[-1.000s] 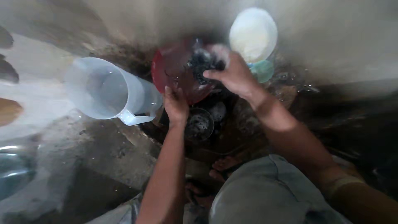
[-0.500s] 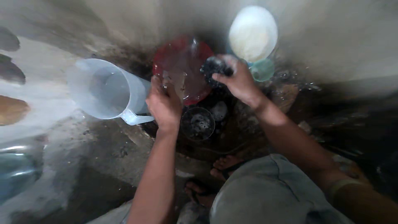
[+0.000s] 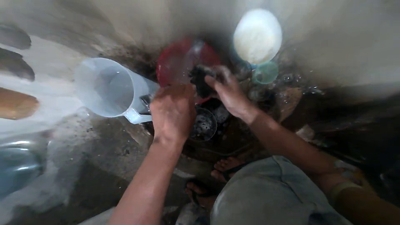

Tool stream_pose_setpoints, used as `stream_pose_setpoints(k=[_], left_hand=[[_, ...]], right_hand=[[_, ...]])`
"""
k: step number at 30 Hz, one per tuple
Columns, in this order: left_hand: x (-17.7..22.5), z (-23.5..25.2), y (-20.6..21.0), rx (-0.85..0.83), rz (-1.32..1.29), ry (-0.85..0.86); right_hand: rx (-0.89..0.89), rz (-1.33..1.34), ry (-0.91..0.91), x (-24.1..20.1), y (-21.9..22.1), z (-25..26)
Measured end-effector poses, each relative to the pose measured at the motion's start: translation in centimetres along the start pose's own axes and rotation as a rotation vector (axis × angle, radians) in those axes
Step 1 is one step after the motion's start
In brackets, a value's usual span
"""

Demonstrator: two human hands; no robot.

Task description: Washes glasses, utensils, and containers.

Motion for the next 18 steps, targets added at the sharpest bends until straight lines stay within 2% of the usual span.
stream_pose_setpoints(k=[5, 8, 10, 12, 14, 16, 18], left_hand=[[2.7, -4.5, -1.6, 0.122, -0.160, 0.286], [2.8, -7.1, -1.7, 0.136, -0.353, 0.322], [1.4, -7.5, -1.0, 0.015, -0.592, 0.153], [-1.0, -7.0, 0.9, -0.282, -0.848, -0.149], [-2.7, -7.3, 2.9, -0.512, -1.072, -0.345], [-3.3, -8.1, 4.1, -0.573, -1.186, -0.413], [-3.6, -8.4, 4.3, -0.490, -1.131, -0.452]], right_hand=[[-0.336, 0.108, -0.064, -1.4, 4.7, -4.5], [-0.648, 0.138, -0.104, -1.2, 5.8, -7.2], [-0.859, 0.010, -0.096, -2.1, 6.3, -9.0], [-1.093, -0.080, 0.013, -2.3, 7.4, -10.9], [-1.286, -0.271, -0.008, -1.3, 9.0, -12.8], [-1.345, -0.416, -0.106, -0.1, 9.9, -13.3], [-1.273, -0.468, -0.104, 0.8, 9.7, -12.3]])
Point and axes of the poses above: each hand's wrist, its own z-axis towards the middle knuckle, its own y-axis out of the palm, x = y × z, the point moved 9 cm from there along z, towards the middle knuckle, and after that the axes turned 3 degrees about -y, right-handed, at the moved point
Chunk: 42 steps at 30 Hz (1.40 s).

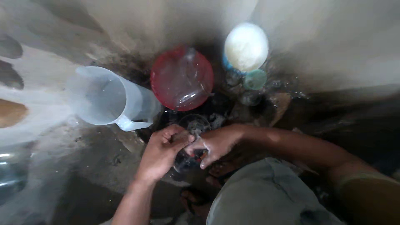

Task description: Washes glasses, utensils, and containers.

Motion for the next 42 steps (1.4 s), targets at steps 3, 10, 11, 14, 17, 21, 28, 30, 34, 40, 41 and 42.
stream_pose_setpoints(k=[3, 10, 11, 14, 17, 21, 28, 30, 34, 40, 41, 42], left_hand=[[0.5, -0.7, -0.7, 0.226, 0.137, 0.101], [0.2, -1.5, -0.3, 0.519, 0.397, 0.454], [0.7, -1.6, 0.3, 0.559, 0.438, 0.543], [2.0, -1.7, 1.6, 0.600, 0.446, 0.702], [2.8, -1.7, 1.1, 0.619, 0.187, 0.631], [-1.0, 0.1, 0.8, 0.463, -0.551, 0.140], [-3.2, -0.7, 12.7, -0.157, -1.633, -0.344], [-2.8, -1.5, 11.6, -0.074, -1.402, -0.303], [0.0, -2.8, 6.4, 0.469, -0.719, -0.042], [2.3, -4.5, 10.1, 0.573, -0.905, 0.016], [1.7, -4.6, 10.5, 0.588, -0.964, 0.003], [1.2, -4.9, 10.7, 0.612, -1.019, -0.004]], right_hand=[[0.237, 0.207, 0.132, 1.5, -2.3, -0.5], [0.791, 0.546, 0.073, 2.1, -6.2, -3.3], [0.783, 0.497, 0.060, 1.4, -6.1, -3.3], [0.754, 0.305, 0.025, -1.9, -5.8, -3.3], [0.972, -0.075, 0.009, -4.4, -7.0, -3.4], [1.067, -0.475, -0.255, -5.7, -8.7, -4.1], [1.455, 0.052, -0.263, -3.9, -7.5, -10.0], [1.375, -0.106, -0.185, -4.9, -7.2, -10.3], [1.144, -0.378, 0.101, -5.7, -7.0, -9.2], [1.161, -0.570, 0.093, -6.7, -3.0, -8.0], [1.095, -0.594, 0.111, -6.6, -1.8, -8.3], [1.042, -0.620, 0.116, -6.5, -0.5, -8.7]])
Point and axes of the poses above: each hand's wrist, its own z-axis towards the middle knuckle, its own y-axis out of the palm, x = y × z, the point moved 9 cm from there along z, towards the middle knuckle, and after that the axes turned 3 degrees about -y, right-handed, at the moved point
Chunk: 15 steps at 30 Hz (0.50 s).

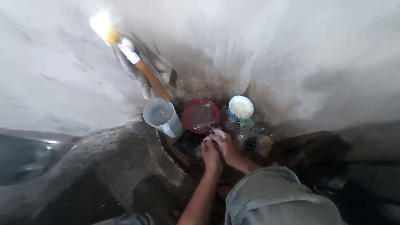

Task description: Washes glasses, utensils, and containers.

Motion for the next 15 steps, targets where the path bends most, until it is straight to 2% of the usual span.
stream_pose_setpoints(k=[2, 5, 9, 10, 15], left_hand=[[-0.2, -0.2, -0.8, 0.051, -0.101, 0.001], [0.5, 0.1, -1.0, 0.068, -0.224, 0.045], [1.6, -0.5, 0.3, 0.006, -0.314, 0.057], [1.5, -0.6, 0.5, 0.005, -0.318, 0.044], [1.2, 1.3, -0.8, 0.020, -0.445, -0.031]], right_hand=[[0.018, -0.052, -0.073, -0.5, -0.3, -2.7], [0.184, -0.242, -0.264, -0.7, -2.0, -5.1], [0.276, -0.336, -0.217, -2.0, -5.5, -2.0], [0.224, -0.324, -0.169, -2.3, -5.9, -0.5], [-0.298, -0.181, -0.045, -5.4, -4.9, 4.9]])
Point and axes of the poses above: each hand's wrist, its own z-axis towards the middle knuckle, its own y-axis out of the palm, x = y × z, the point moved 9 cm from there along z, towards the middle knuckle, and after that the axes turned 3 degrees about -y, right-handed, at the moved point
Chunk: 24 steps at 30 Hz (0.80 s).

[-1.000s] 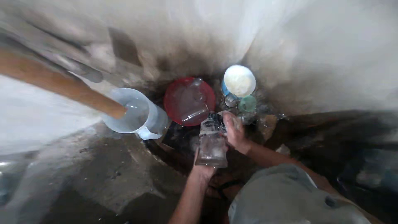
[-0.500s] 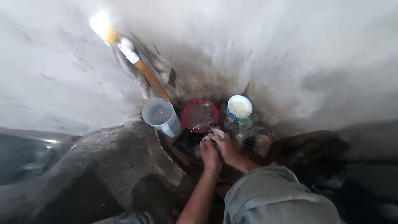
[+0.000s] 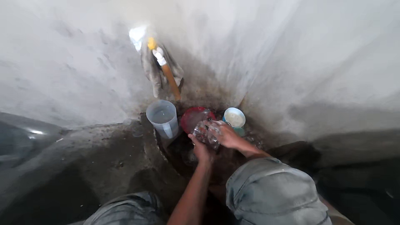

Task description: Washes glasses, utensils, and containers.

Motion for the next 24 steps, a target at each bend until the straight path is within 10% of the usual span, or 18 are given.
stream_pose_setpoints(k=[4, 8, 12, 19, 24], left_hand=[[0.3, 1.3, -0.9, 0.025, -0.100, 0.001], [2.9, 0.6, -1.0, 0.120, -0.041, 0.076], [6.9, -0.6, -0.4, 0.175, 0.215, 0.491], [9.1, -1.7, 2.6, -0.279, 0.580, 1.236], [5.6, -3.0, 2.7, -0.362, 0.922, 1.481]], right_hand=[[-0.164, 0.589, 0.192, 0.8, 2.0, 1.0], [0.251, 1.522, 0.539, 3.1, 6.7, -1.5], [0.377, 1.885, 0.649, 3.4, 8.1, -3.2], [0.403, 1.613, 0.940, 5.1, 10.7, -6.6], [0.357, 0.946, 0.738, 9.0, 11.4, -8.5]])
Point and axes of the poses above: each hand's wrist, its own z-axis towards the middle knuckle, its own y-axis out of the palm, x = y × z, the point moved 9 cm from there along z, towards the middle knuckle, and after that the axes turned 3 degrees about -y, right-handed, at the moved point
